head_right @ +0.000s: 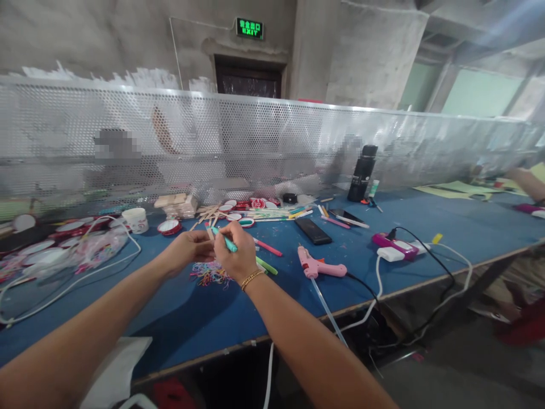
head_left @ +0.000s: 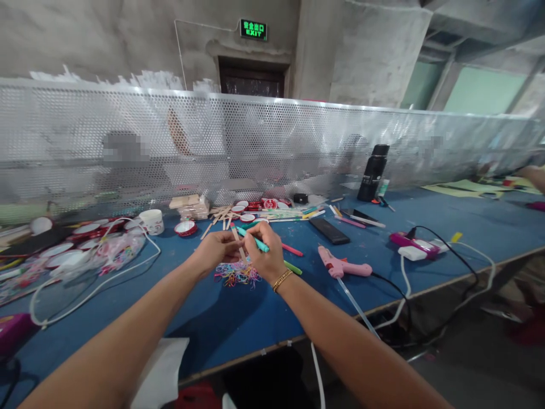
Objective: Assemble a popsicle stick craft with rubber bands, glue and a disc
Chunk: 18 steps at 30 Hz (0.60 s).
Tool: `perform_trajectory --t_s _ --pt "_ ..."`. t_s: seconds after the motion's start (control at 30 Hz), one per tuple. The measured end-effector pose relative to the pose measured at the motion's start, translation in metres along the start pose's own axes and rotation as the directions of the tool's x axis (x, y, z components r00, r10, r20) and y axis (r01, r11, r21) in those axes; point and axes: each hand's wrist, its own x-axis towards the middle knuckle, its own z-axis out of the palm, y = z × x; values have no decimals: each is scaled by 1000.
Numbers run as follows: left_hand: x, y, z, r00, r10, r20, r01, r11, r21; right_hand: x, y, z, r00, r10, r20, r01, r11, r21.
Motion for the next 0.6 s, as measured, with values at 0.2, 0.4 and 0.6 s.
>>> perform_trajectory --t_s 0.2,0.4,0.6 --pt "-1 -1 1 1000 11 13 -11 1000 2 -2 -3 -1 999 -28 18 28 1000 10" --pt "1 -2 0 1000 2 18 -2 1000 -14 -2 -2 -1 999 -33 43 33 999 -10" --pt "0 -1 1 1000 2 5 -2 1000 -20 -2 -1 -1 998 -37 56 38 999 -9"
